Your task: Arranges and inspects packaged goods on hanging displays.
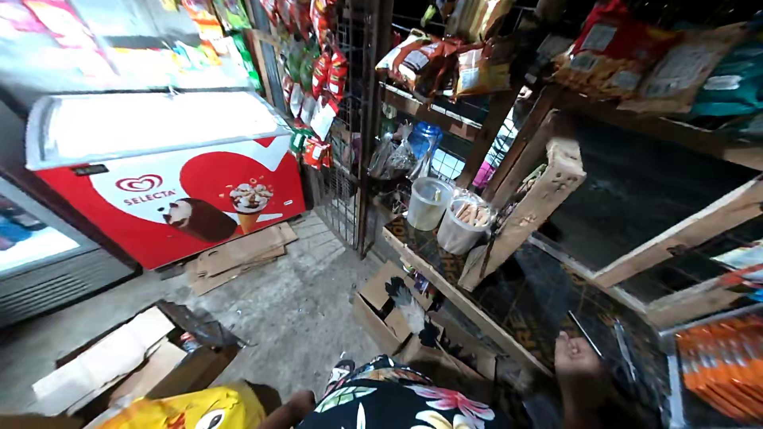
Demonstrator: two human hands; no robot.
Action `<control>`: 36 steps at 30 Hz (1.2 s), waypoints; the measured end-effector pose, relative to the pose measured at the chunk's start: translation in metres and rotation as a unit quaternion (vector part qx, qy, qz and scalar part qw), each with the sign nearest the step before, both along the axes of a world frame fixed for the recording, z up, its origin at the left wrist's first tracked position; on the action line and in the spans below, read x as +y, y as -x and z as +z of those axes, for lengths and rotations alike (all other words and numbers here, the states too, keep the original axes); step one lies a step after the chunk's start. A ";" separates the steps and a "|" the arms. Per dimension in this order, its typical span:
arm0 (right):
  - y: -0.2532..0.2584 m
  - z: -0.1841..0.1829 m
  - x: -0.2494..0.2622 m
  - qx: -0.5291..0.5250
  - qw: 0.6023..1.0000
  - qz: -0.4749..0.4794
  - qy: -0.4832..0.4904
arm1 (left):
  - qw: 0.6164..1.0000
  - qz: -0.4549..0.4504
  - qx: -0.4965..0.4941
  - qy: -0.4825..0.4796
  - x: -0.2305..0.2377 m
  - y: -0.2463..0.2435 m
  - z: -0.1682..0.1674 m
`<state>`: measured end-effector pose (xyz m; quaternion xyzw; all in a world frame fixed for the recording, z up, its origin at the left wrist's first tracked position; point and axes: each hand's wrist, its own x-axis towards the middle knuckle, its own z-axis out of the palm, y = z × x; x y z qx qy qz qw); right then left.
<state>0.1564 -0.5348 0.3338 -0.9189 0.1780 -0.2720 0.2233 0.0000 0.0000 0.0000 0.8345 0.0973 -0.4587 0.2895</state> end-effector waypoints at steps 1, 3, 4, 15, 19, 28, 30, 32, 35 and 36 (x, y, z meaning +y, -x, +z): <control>0.002 0.003 0.001 0.008 1.000 -0.002 0.001 | 1.000 -0.010 0.007 -0.004 -0.001 -0.001 0.007; 0.004 0.013 0.008 0.036 0.999 -0.001 -0.019 | 1.000 -0.018 0.019 -0.012 -0.003 -0.003 0.021; 0.004 0.015 0.010 0.045 0.999 -0.003 -0.024 | 0.999 -0.015 0.027 -0.015 -0.002 -0.003 0.021; 0.012 0.019 0.015 0.026 0.998 -0.047 -0.027 | 0.999 -0.026 0.017 0.014 0.031 -0.004 0.000; 0.034 0.006 0.051 -0.088 0.987 0.019 0.132 | 0.999 -0.025 0.024 -0.002 0.054 -0.010 0.007; -0.045 -0.121 0.260 0.307 0.844 0.440 0.002 | 0.997 0.064 0.046 -0.001 0.143 -0.046 0.082; -0.083 -0.145 0.325 0.327 0.819 0.468 -0.048 | 0.992 0.119 0.033 0.000 0.180 -0.058 0.046; -0.114 -0.142 0.398 0.342 0.817 0.458 -0.072 | 0.989 0.145 0.009 0.005 0.229 -0.068 0.008; -0.159 -0.127 0.488 0.413 0.755 0.505 -0.065 | 0.973 0.231 -0.009 0.018 0.295 -0.076 0.004; -0.181 -0.126 0.515 0.439 0.727 0.526 -0.036 | 0.962 0.270 -0.028 0.028 0.316 -0.082 0.020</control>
